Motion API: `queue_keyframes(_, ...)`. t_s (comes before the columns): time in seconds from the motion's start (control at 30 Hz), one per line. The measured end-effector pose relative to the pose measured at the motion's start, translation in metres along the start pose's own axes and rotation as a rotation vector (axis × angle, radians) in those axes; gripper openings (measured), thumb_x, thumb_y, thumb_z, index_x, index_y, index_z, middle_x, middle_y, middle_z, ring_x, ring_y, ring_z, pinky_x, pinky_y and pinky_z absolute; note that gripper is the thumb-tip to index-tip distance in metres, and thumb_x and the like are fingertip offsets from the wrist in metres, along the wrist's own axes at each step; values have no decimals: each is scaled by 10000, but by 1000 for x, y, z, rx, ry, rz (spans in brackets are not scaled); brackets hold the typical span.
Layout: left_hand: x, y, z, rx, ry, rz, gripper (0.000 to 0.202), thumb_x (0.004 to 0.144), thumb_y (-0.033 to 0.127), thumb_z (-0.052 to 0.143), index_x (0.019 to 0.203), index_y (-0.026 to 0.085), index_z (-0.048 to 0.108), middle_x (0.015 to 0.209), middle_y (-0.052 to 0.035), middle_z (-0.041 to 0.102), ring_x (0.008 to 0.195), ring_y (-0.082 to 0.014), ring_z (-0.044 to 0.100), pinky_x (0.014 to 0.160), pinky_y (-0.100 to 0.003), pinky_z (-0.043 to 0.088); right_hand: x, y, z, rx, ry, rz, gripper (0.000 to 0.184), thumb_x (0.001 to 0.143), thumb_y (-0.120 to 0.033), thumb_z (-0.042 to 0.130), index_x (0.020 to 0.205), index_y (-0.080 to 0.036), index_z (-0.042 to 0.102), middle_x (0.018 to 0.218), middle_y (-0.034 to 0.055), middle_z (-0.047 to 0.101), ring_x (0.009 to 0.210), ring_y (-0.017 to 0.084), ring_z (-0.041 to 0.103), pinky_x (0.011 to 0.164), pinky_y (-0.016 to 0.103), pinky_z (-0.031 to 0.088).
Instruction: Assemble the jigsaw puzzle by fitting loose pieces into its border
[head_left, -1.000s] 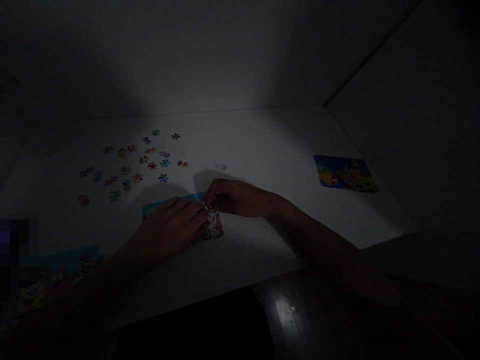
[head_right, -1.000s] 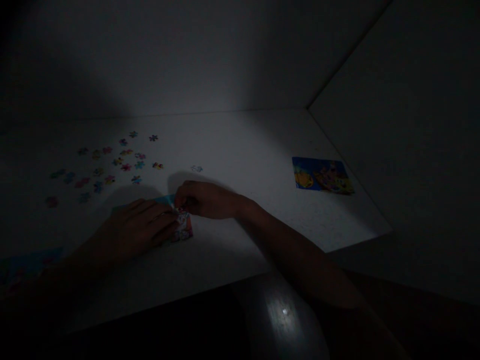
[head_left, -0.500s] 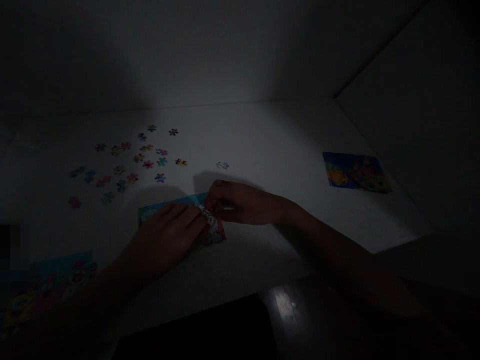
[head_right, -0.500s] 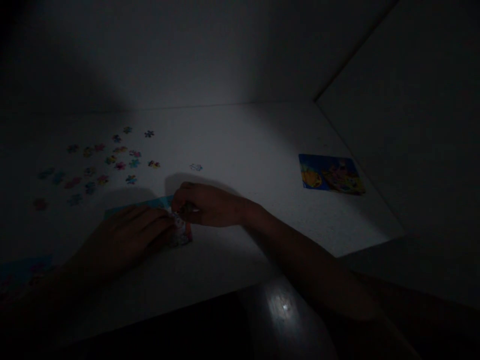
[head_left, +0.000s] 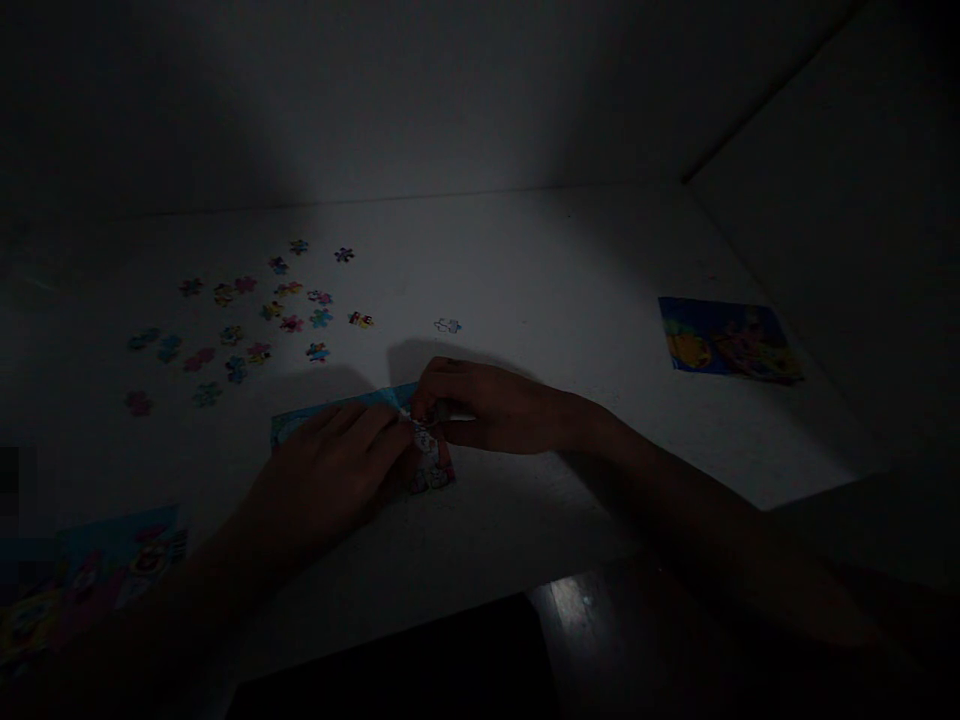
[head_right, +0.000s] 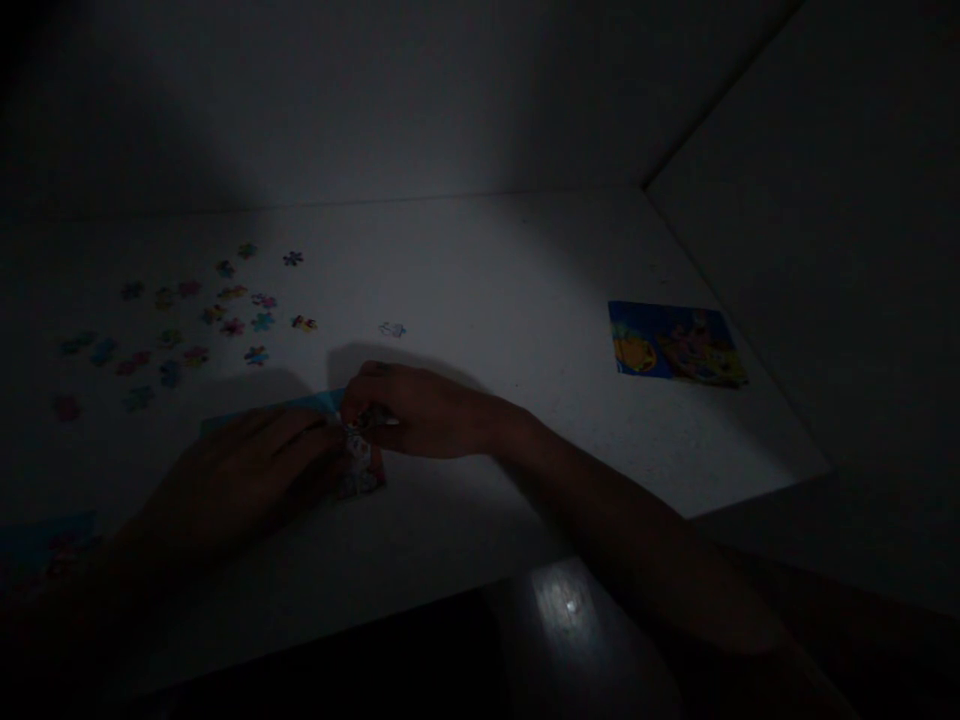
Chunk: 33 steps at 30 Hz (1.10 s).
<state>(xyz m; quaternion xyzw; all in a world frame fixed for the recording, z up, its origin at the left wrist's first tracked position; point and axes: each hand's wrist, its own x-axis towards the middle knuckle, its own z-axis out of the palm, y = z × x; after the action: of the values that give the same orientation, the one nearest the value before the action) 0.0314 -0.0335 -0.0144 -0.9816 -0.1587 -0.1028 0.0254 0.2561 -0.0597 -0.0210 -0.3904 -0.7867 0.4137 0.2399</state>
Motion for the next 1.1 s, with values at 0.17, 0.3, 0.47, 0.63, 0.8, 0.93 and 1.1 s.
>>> queue_keyframes(0.17, 1, 3, 2, -148, -85, -143, 156, 937, 254, 451, 878, 176, 572, 824, -41, 593, 725, -199, 559, 614, -318, 424, 0, 1, 0, 8, -18, 9, 142, 866, -80, 565, 981, -162, 577, 973, 42, 553, 862, 142, 546, 783, 276, 455)
queue_keyframes(0.3, 3, 2, 4, -319, -137, -264, 116, 918, 282, 502, 863, 205, 568, 817, -10, 583, 742, -170, 553, 612, -284, 405, 0, 1, -1, 6, -12, 1, 140, 866, -82, 569, 983, -156, 585, 978, 46, 562, 874, 147, 548, 794, 289, 457)
queue_keyframes(0.47, 6, 1, 2, -319, -167, -274, 116, 904, 277, 516, 847, 194, 574, 809, -16, 579, 741, -181, 551, 627, -298, 406, 0, 1, -1, 8, -27, 12, 146, 864, -83, 577, 987, -162, 576, 982, 42, 553, 879, 144, 551, 802, 295, 462)
queue_keyframes(0.63, 4, 4, -1, -140, -95, -112, 198, 950, 236, 405, 840, 168, 554, 782, -39, 567, 708, -193, 531, 640, -320, 403, 0, 1, -1, -15, -24, -9, 149, 866, -78, 583, 995, -153, 572, 990, 46, 553, 889, 139, 544, 807, 289, 456)
queue_keyframes(0.8, 2, 2, 0, -89, -31, -46, 255, 974, 241, 349, 850, 157, 556, 769, -43, 573, 691, -191, 531, 633, -317, 406, 0, 0, -1, -8, -32, -3, 126, 882, -108, 583, 996, -160, 574, 991, 43, 555, 885, 138, 550, 807, 293, 465)
queue_keyframes(0.93, 2, -2, 2, -100, -16, -44, 267, 981, 272, 350, 861, 164, 562, 767, -38, 579, 700, -190, 543, 641, -315, 418, 1, 0, -2, -5, -28, -7, 125, 882, -104, 582, 996, -158, 584, 981, 40, 563, 881, 136, 552, 806, 292, 469)
queue_keyframes(1.1, 2, -2, 5, -130, 18, -77, 259, 977, 274, 371, 906, 150, 587, 816, -51, 596, 714, -180, 552, 635, -298, 431, 1, -1, -2, -10, -37, -52, 69, 876, -129, 612, 943, -148, 609, 942, 37, 566, 941, 151, 552, 849, 295, 458)
